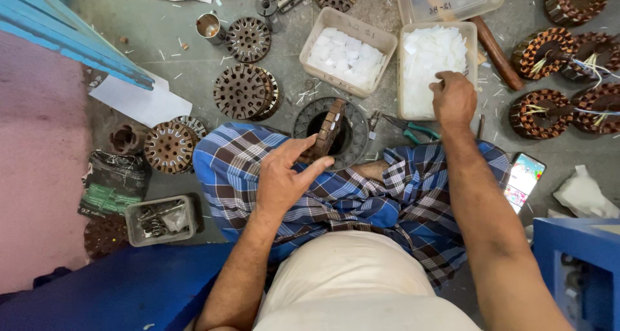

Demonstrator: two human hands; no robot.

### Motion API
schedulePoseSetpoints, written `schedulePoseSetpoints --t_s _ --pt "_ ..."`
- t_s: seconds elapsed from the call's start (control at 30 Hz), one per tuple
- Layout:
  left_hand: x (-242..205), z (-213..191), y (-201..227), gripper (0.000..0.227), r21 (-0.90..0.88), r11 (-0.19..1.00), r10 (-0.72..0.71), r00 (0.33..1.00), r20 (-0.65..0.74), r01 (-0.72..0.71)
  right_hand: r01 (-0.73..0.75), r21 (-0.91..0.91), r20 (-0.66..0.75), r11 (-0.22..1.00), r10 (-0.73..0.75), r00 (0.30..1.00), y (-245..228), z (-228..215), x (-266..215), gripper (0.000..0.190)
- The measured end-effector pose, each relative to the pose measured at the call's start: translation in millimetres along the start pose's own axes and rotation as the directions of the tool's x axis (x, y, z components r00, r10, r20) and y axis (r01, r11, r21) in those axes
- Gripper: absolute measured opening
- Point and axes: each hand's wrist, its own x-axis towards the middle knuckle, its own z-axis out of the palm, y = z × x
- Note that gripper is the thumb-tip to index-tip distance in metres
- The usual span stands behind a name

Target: The person sits on the floor and inserts small white plastic pieces into the slots of a circular metal stator core. They repeatedly pick pieces from a nearby container and place them into the core, then use a hammer to tap the core to seat the pieces.

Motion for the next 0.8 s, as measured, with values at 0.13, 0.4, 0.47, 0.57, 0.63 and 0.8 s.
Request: schedulePoseSetpoints --t_s 0.13,0.4,0.47,0.57,0.63,0.8 --pt "-2 0 -2 0.038 0.188 0.981 0.055 0.998 0.007 -0.055 -0.001 0.08 -0.056 0.997 0.006 0.998 1 -8 -3 0.021" --pt "-16 21 -9 0.02 0.207 0.978 0.037 0.994 -0.098 -0.016 0.017 0.038 -0.1 0.999 -0.013 0.995 -8 -18 -14 0.017" --pt "-16 23 -10 0.018 0.211 0.977 0.06 0.991 -0.118 -0.034 -0.025 0.08 -0.091 0.996 0.032 0.995 -14 -22 -17 0.013" --pt "-16 23 -11 0.018 0.216 0.975 0.084 0.988 -0.133 -0.053 -0.041 0.167 -0.092 0.985 0.057 0.994 -22 -30 -22 0.011" --pt "-16 22 -12 0.019 0.208 0.977 0.062 0.99 -0.126 -0.035 0.044 0.13 -0.143 0.99 -0.025 0.989 -27 -34 -25 0.01" --pt "-17 16 -14 0.026 0.109 0.994 -0.014 0.996 -0.085 0.024 -0.051 0.254 -0.086 0.966 0.075 0.993 -30 -36 -32 0.014"
